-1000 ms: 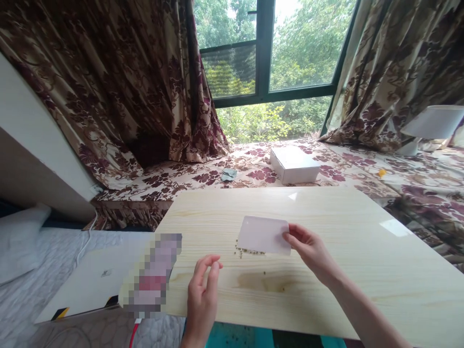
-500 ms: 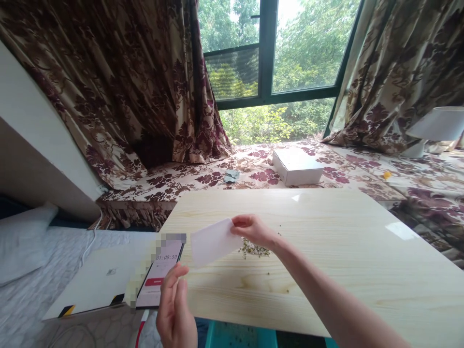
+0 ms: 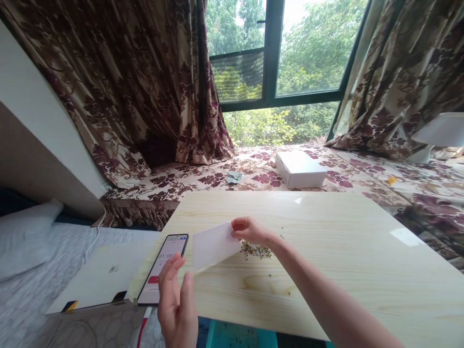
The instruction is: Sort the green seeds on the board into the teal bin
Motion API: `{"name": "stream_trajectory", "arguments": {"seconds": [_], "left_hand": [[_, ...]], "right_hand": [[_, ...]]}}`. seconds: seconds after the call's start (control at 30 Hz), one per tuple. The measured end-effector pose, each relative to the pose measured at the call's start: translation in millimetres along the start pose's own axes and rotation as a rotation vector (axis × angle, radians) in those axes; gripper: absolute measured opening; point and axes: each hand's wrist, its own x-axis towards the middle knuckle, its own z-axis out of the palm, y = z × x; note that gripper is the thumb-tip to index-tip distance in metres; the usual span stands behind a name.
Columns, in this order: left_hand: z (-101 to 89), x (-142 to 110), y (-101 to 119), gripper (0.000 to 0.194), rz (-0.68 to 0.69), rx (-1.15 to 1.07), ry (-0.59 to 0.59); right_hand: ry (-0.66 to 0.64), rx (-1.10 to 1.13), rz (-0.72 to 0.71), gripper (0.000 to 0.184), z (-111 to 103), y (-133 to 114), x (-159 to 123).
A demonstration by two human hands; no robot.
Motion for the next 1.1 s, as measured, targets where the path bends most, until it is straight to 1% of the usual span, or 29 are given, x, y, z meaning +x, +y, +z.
{"name": "stream_trajectory", "arguments": {"seconds": [0.13,0.33,0.5,0.63,0.77,0.87,0.93,1.0,1.07,1.1], "left_hand": [[-3.3,4.4,-5.5,0.037,-0.053,-0.011,0.028],[-1.0,3.7,-11.0,0.04,-0.117,-0.048,0.075],[1.8,2.5,-10.4,0.04,-0.167,-0.006,0.055],[6.8,-0.1,-9.0,0.036,-0.168,0.027,0.023],[14.2,-1.3,-14.8,0.034,-0.138,0.057,-0.075],[19.1,0.4,-25.4,0.033,-0.087,0.167,-0.181],[22.3,2.1,-33.5,0.03,0.015,0.315,-0.298],[25.4,3.6,-40.2,0.024,0.154,0.443,-0.426],[27.8,4.2,-44.4,0.018,0.25,0.502,-0.507],[28.5,4.2,-45.4,0.016,0.269,0.51,-0.525]], "right_hand": [[-0.053,-0.024,0.03,0.014,-2.7,0.8,-2.4],[-0.141,-0.091,0.081,0.016,-8.3,-3.0,-13.3],[-0.237,-0.177,0.131,0.016,-19.0,-10.1,-27.3],[-0.289,-0.206,0.183,0.016,-32.2,-11.8,-41.1],[-0.315,-0.203,0.234,0.018,-48.7,-13.7,-57.0],[-0.301,-0.188,0.268,0.018,-60.3,-18.3,-68.6],[-0.249,-0.178,0.261,0.019,-66.4,-23.2,-77.2],[-0.195,-0.15,0.214,0.019,-70.6,-28.6,-87.4],[-0.15,-0.114,0.153,0.02,-72.7,-32.8,-99.7],[-0.12,-0.099,0.128,0.02,-73.1,-34.0,-106.5]]}}
